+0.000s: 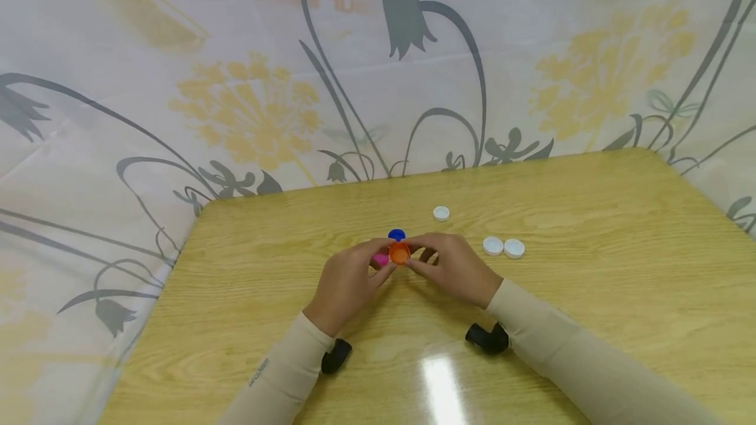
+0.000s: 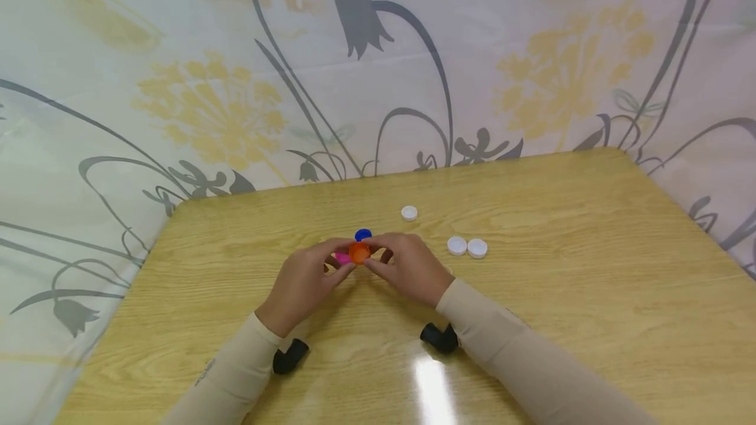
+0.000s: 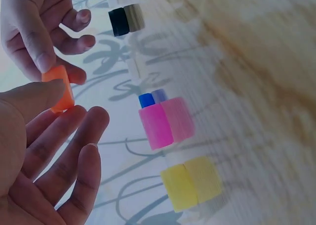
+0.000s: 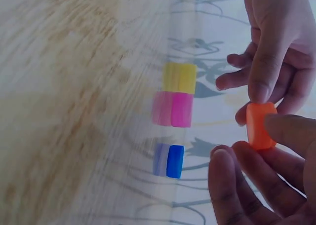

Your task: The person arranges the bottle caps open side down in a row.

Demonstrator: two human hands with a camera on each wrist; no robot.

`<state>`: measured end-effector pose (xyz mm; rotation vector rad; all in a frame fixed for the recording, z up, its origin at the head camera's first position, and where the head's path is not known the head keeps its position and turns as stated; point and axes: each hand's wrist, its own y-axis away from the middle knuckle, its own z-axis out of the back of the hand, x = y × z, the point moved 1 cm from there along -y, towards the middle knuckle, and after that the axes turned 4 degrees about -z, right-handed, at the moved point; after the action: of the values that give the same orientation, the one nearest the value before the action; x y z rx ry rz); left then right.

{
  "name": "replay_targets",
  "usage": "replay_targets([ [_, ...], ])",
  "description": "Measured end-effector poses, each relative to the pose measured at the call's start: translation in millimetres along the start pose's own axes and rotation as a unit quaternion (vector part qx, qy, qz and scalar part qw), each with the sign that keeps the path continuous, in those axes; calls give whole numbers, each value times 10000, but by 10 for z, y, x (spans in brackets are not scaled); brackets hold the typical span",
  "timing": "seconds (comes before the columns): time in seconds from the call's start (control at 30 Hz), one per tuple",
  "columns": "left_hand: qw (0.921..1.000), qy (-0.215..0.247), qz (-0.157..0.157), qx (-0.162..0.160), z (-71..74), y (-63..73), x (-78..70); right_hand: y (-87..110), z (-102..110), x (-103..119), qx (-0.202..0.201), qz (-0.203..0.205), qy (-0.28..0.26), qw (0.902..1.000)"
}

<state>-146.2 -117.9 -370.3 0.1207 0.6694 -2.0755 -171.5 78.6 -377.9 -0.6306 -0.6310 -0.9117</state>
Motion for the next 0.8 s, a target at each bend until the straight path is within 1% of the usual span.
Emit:
replay_targets([
  [0.1,10000,57,-25,4,-2,-5,5,1,-5,-5,-8,-55,-87,9999],
  [0.23,9999,76,64,65,-14,-3,15,2,-18,-17,84,-175,-244,9995],
  [0.33,9999,110,102,47,-14,-1,18,-1,-17,-21,118,-248,-342,9990],
  [0.6,9997,110,-110,-183,-8,-2,32,-5,2,-31,187,-507,-506,9973],
  [0.67,9995,99,-178,-252,-6,-3,35,-3,7,-22,136,-486,-514,9974],
  [0.8,9988,199,-305,-323,1,-8,30,2,12,-4,-131,-138,-510,9985],
])
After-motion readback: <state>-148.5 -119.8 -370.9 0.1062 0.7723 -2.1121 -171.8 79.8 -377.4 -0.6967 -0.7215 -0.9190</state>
